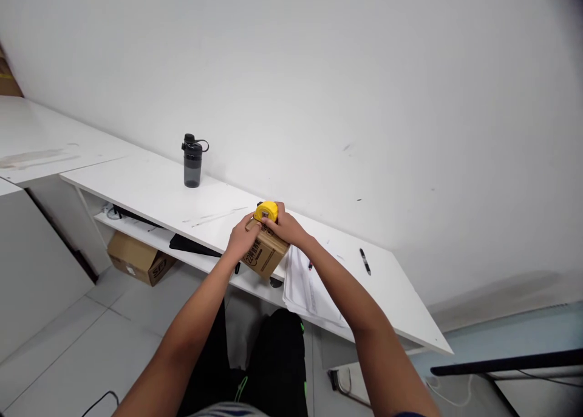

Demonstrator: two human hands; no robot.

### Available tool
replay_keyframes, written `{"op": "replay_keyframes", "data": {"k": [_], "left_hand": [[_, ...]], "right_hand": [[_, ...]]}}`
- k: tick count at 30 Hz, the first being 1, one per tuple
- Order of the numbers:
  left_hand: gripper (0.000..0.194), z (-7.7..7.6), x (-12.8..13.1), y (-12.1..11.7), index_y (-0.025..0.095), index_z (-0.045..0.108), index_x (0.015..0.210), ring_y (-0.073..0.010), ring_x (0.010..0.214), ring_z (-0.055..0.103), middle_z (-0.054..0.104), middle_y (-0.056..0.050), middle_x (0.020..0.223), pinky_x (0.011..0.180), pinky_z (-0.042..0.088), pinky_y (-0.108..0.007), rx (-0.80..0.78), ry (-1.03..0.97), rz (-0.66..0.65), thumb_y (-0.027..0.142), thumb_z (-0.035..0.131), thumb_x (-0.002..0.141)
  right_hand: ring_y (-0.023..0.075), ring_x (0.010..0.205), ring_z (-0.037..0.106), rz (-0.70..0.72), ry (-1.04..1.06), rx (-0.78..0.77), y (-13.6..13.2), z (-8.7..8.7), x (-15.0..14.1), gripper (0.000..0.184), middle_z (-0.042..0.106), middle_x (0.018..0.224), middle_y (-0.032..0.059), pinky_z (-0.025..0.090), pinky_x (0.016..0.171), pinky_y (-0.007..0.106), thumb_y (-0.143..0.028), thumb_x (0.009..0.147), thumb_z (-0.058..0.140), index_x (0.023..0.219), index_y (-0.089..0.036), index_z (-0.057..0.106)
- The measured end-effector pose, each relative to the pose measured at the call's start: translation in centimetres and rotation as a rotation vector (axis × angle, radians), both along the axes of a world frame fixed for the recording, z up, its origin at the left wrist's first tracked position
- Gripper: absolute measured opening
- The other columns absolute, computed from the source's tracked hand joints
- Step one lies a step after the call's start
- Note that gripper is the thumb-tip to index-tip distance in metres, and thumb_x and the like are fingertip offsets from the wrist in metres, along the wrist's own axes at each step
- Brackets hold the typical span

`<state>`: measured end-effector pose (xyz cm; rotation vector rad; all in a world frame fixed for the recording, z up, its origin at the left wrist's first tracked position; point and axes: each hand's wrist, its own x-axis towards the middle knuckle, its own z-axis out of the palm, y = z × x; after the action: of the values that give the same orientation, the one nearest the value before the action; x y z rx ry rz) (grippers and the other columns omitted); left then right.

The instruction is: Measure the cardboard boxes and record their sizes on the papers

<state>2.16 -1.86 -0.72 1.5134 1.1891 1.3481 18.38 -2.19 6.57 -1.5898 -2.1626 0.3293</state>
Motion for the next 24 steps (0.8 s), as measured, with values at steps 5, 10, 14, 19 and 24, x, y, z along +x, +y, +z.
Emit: {"op": "replay_keyframes", "data": {"k": [5,10,14,19,24], "left_hand": [[0.045,0.2,0.2,-0.3,0.025,0.064,0.127,-0.026,0.114,0.062,0.067,-0.007,0.127,0.101,0.046,-0.04,-0.029,-0.025,0.016,0.037,0.059,0.083],[0.046,0.2,0.7,-0.1,0.021,0.067,0.123,-0.0251,0.108,0.064,0.069,-0.009,0.123,0.096,0.05,-0.038,-0.085,-0.163,-0.039,0.039,0.063,0.08],[0.048,-0.1,1.1,0.4,0.018,0.068,0.121,-0.0246,0.106,0.065,0.07,-0.01,0.12,0.096,0.05,-0.038,-0.082,-0.255,-0.05,0.039,0.065,0.078],[0.048,-0.1,1.2,0.6,0.017,0.068,0.121,-0.0251,0.105,0.066,0.07,-0.01,0.119,0.095,0.051,-0.039,-0.093,-0.278,-0.03,0.039,0.066,0.078],[0.045,0.2,1.7,0.0,0.017,0.066,0.121,-0.0245,0.11,0.064,0.069,-0.01,0.122,0.099,0.05,-0.037,-0.064,-0.248,0.031,0.035,0.062,0.08]], "right_hand": [[0.0245,0.074,0.064,-0.073,-0.006,-0.059,-4.2,0.2,3.8,0.057,0.069,0.093,0.0088,0.043,0.061,0.031,-0.058,0.09,0.05,0.131,-0.022,0.036],[0.0215,0.075,0.062,-0.114,0.154,-0.156,-8.7,-1.3,10.2,0.057,0.065,0.094,0.005,0.046,0.063,0.032,-0.059,0.088,0.053,0.129,-0.024,0.037],[0.0192,0.075,0.061,-0.142,0.29,-0.144,-9.5,-2.9,11.6,0.056,0.064,0.097,0.0043,0.047,0.064,0.032,-0.057,0.087,0.055,0.127,-0.023,0.039],[0.0196,0.071,0.06,-0.19,0.226,-0.042,-8.2,-2.3,9.4,0.057,0.065,0.09,0.003,0.045,0.063,0.032,-0.061,0.086,0.054,0.127,-0.023,0.041],[0.0236,0.072,0.062,-0.183,-0.009,0.029,-4.9,-0.4,4.4,0.058,0.069,0.086,0.0048,0.04,0.062,0.03,-0.067,0.086,0.049,0.125,-0.024,0.045]]}}
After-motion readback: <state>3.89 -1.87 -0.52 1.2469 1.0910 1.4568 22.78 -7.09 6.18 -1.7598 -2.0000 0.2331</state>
